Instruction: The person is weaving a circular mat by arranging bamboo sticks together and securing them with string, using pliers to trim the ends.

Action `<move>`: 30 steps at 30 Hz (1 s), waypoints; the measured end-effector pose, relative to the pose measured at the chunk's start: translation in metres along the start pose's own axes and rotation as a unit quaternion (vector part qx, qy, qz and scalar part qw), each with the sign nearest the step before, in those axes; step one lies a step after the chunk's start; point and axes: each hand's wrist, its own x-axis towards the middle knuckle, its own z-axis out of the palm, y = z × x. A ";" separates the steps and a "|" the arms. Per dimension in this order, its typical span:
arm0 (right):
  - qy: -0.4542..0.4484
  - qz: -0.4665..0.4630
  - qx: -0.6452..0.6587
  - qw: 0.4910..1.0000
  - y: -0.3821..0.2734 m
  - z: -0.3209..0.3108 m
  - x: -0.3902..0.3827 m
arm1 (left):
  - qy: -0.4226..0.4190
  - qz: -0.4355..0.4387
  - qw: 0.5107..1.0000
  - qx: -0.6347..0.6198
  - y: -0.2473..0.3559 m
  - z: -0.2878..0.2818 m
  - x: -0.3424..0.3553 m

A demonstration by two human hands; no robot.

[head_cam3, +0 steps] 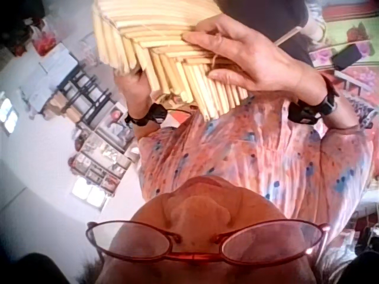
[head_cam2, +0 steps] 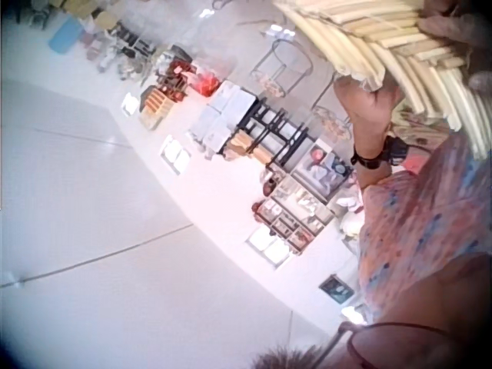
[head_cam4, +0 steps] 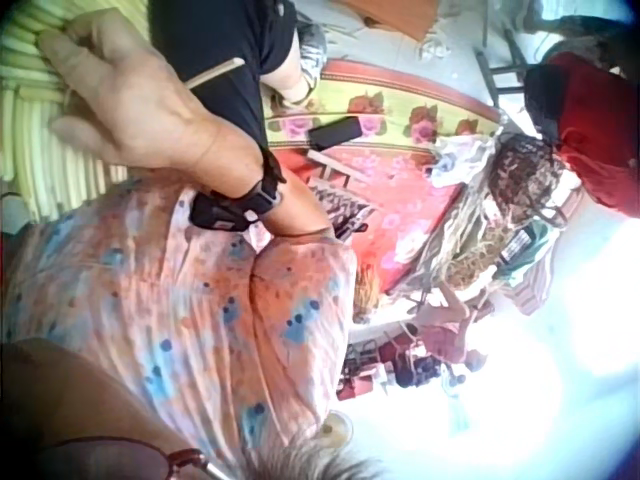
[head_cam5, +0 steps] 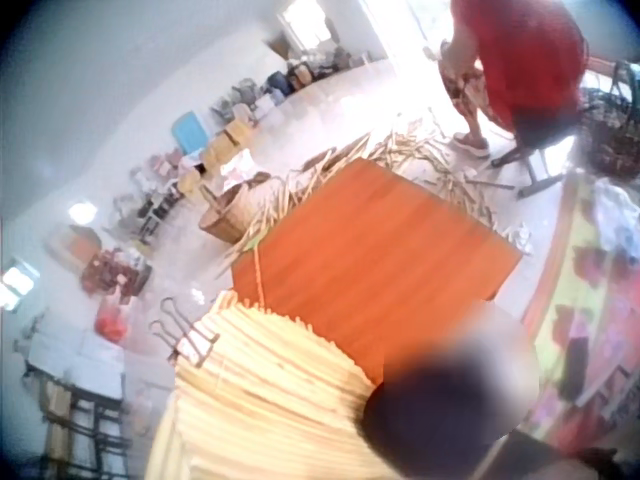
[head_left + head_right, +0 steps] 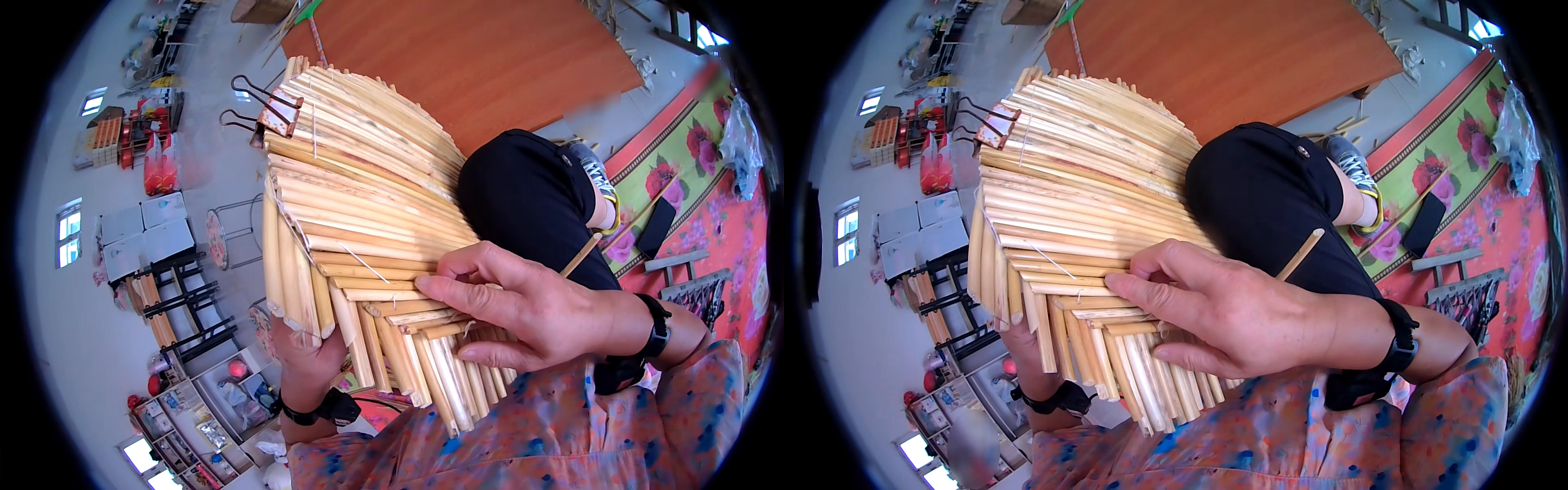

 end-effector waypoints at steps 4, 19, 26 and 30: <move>-0.005 -0.006 0.011 1.000 0.002 -0.002 0.003 | -0.061 0.022 0.996 0.056 0.005 -0.016 -0.005; 0.002 -0.004 0.036 0.999 0.004 0.005 0.005 | -0.049 -0.020 0.977 0.205 0.016 -0.016 -0.024; -0.005 -0.002 0.047 0.999 0.004 0.006 0.006 | -0.015 -0.064 0.987 0.149 0.026 -0.011 -0.028; -0.006 -0.001 0.047 0.999 0.005 0.006 0.006 | -0.031 -0.068 0.986 0.152 0.024 -0.009 -0.027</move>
